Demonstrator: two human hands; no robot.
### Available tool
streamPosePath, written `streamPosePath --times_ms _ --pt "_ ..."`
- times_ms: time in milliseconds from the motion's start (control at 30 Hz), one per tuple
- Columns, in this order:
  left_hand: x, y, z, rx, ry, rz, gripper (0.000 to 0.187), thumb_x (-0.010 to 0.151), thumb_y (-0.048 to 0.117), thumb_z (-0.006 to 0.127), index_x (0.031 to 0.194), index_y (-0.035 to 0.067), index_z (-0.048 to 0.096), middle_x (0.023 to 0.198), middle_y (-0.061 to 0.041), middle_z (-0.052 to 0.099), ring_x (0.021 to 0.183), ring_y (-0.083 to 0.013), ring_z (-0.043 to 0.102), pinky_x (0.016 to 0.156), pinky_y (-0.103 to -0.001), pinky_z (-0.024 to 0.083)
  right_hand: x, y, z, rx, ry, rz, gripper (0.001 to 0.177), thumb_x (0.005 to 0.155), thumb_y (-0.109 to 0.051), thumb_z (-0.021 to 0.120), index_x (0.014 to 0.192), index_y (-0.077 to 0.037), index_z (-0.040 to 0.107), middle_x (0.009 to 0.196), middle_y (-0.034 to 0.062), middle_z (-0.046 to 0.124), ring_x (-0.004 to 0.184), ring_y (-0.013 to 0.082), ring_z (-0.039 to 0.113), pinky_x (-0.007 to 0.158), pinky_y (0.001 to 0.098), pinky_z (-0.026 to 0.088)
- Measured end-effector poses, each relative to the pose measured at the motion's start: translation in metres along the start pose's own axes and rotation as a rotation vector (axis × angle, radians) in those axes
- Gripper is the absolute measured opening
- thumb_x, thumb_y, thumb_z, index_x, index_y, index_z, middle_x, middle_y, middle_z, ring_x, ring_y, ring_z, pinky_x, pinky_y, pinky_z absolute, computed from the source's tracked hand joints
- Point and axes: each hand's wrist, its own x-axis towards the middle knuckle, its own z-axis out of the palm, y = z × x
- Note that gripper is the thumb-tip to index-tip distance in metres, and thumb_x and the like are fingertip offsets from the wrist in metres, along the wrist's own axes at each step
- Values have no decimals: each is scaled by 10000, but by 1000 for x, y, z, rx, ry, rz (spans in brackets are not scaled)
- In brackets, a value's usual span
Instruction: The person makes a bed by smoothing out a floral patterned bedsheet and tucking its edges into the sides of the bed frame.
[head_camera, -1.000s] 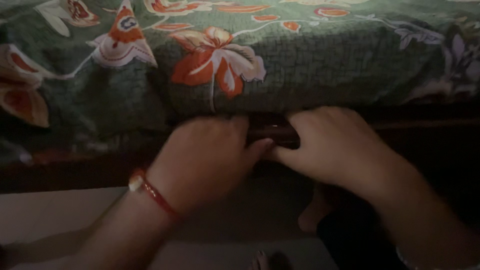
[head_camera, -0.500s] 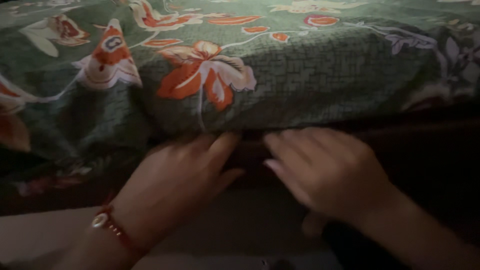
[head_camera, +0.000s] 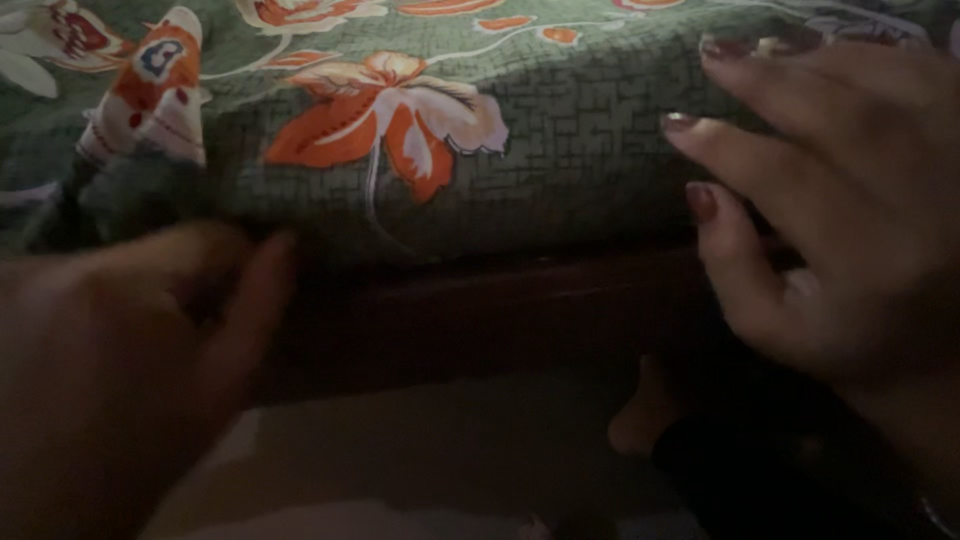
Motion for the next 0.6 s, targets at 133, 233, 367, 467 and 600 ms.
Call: streamPosePath --times_ms 133,233,367,467,600 --pt "1 -15 -7 -277 230 31 249 995 176 691 808 14 672 647 -138 642 567 -232 626 552 -360 502 2 -8 -1 8 -65 60 523 968 -186 746 1437 0 605 1520 275 529 1420 406 463 1175 564 383" --pt "-5 -20 -19 -326 307 180 182 987 166 687 975 4 605 886 -192 572 818 -291 593 731 -403 498 3 -16 16 127 -15 209 628 1087 -269 641 1598 -6 387 1633 291 346 1533 439 253 1281 627 235" --pt "-12 -19 -28 -330 448 510 425 945 198 729 1267 15 520 1369 -276 471 1263 -397 541 1038 -502 468 14 -20 47 150 -24 336 700 1158 -413 556 1622 -3 230 1699 290 237 1608 434 167 1332 656 141" --pt "-7 -14 -13 -146 464 539 610 944 380 759 1431 96 524 1558 -241 388 1449 -454 381 1170 -644 269 32 -36 64 1 -148 343 732 1129 -489 537 1696 -100 286 1718 255 258 1600 413 207 1282 649 125" --pt "4 -26 10 -138 312 476 720 984 503 654 1594 173 462 1645 -213 366 1536 -446 266 1213 -679 109 50 -72 68 98 -102 284 758 1096 -533 556 1636 -84 271 1687 215 263 1567 406 248 1277 658 121"
